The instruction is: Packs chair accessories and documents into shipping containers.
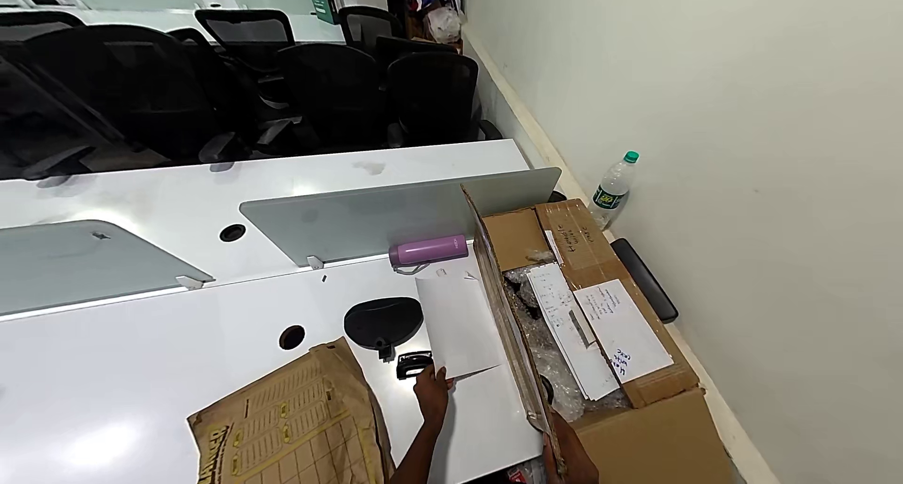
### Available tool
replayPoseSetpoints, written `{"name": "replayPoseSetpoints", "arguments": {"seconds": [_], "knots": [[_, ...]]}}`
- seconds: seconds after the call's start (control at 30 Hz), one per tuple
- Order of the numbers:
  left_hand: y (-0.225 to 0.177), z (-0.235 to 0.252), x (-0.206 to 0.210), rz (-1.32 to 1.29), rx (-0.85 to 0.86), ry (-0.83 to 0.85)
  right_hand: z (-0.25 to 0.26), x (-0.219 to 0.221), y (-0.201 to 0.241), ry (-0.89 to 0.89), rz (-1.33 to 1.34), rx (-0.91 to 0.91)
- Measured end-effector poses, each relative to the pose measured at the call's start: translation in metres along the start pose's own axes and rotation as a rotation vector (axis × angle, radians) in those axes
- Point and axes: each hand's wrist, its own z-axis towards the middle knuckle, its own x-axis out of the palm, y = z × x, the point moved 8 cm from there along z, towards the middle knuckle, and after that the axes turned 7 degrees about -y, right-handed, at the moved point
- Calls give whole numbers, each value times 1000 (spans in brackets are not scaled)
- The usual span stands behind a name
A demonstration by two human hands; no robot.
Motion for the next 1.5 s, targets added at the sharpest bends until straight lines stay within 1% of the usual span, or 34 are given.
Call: {"name": "replayPoseSetpoints", "arguments": {"seconds": [0.1,0.2,0.27,0.33,0.37,0.47,0.57,0.63,0.73,0.8,0.83,0.87,0.9,0.97,1.03,1.07,1.1,1.17,1.23,1.27,1.33,1.4,1.47,1.5], "knots": [[9,7,-4,98,17,40,-4,3,-2,19,18,-9],[1,1,-13,219,92,-42,-3,7,0,60,23,-30],[-12,-15,-19,204,140,-118,-4,11,0,81,9,-49],[-31,-36,-17,100,226,-128,-6,16,-3,116,2,-52],[-43,-48,-12,13,268,-69,-6,19,-5,138,3,-52],[-85,-94,4,-200,339,181,-7,25,-6,156,-18,-96],[-116,-130,11,-417,407,318,-5,28,-4,165,-17,-107],[-123,-141,12,-496,430,351,-6,29,-6,185,19,-105],[-123,-144,12,-495,431,348,-7,23,-9,236,86,-166],[-121,-144,11,-485,435,350,-5,14,-15,205,122,-181],[-120,-144,11,-487,434,352,-3,9,-21,166,147,-147],[-120,-144,10,-491,429,349,0,2,-30,105,181,-66],[-119,-145,10,-493,426,347,4,-5,-42,25,220,71],[-121,-147,8,-493,426,343,13,-16,-72,-170,241,462],[-123,-149,7,-483,431,343,16,-17,-101,-282,266,869],[-124,-151,6,-478,434,347,17,-15,-111,-305,290,1021],[-124,-152,6,-472,434,351,18,-12,-118,-307,318,1136],[-125,-154,6,-459,431,358,20,-2,-130,-310,351,1317],[-126,-157,7,-454,431,372,19,9,-142,-328,455,1507],[-126,-158,7,-450,431,377,18,13,-147,-373,544,1584],[-128,-159,8,-446,433,384,21,19,-154,-486,697,1659],[-128,-160,8,-445,431,393,24,22,-160,-544,743,1656],[-128,-159,8,-449,430,400,29,21,-163,-554,753,1642],[-128,-159,8,-452,430,399,34,23,-163,-540,808,1645]]}}
